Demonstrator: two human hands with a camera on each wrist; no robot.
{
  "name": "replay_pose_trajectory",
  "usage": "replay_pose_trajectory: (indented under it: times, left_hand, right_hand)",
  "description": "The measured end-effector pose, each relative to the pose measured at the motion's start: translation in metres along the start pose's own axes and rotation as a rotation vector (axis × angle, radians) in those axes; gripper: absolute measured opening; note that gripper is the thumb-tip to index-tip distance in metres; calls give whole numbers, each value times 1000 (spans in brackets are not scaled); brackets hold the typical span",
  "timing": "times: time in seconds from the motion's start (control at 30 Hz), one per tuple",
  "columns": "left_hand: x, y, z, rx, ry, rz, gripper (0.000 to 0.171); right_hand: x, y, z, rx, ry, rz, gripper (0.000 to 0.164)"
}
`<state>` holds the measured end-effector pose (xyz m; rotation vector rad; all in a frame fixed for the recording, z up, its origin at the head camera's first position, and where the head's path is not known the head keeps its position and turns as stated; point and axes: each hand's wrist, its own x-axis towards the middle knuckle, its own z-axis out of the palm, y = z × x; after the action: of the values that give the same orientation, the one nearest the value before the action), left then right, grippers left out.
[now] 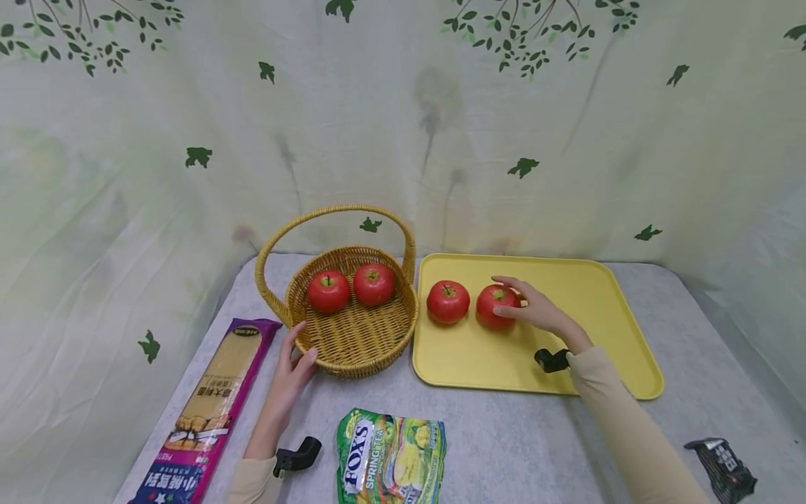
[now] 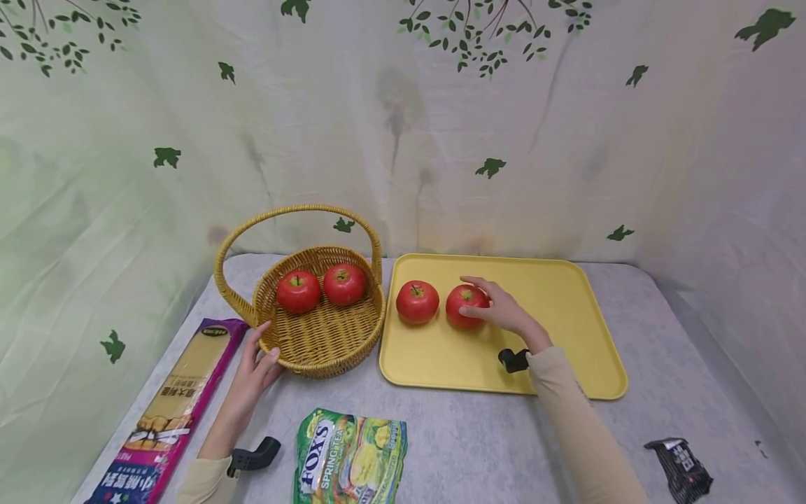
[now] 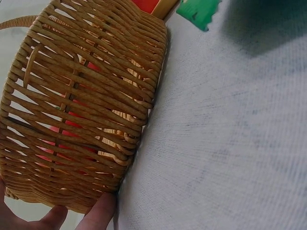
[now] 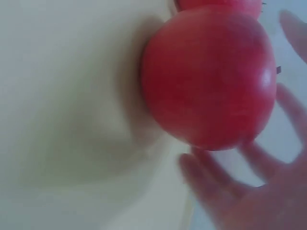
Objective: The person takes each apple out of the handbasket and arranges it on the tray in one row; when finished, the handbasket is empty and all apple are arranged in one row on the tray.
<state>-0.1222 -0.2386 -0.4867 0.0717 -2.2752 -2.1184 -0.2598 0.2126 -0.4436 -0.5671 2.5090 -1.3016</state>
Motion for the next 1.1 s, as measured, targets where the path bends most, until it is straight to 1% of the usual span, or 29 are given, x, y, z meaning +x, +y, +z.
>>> replay_pose_trajectory:
  times: [0.1, 0.3, 0.43, 0.53, 0.6, 0.73, 0.87, 0.93, 1.03, 1.1]
  left_hand:
    - [0, 1, 0, 2, 0, 1, 60]
    - [-1, 2, 1, 7, -1, -5, 60]
    - [-2, 3, 2, 2, -2, -8, 59]
    - [-3, 4, 2, 1, 0, -9, 58]
    - [-3, 4, 2, 1, 2, -10, 57]
    - [-3, 3, 1, 4, 2, -11, 58]
    - [-4, 3, 1, 9, 5, -12, 59]
    - [-3, 3, 2, 13, 7, -11, 58]
    - [-3, 3, 2, 17, 10, -9, 58]
    - [-2, 3, 2, 18, 11, -8, 58]
  right_hand:
    - [0, -3, -1, 60, 54, -42, 64]
    - [4, -12, -4, 147, 137, -92, 57]
    - [4, -23, 1, 200, 167, -156, 53]
    - [3, -34, 7, 222, 164, -202, 51]
    - [4, -42, 11, 224, 151, -213, 50]
    - [6, -58, 24, 207, 96, -213, 48]
    - [12, -74, 40, 218, 5, -239, 47]
    - [11, -89, 48, 234, -45, -244, 48]
    - [17, -98, 61, 261, -113, -267, 50]
    - [23, -104, 70, 251, -148, -276, 52]
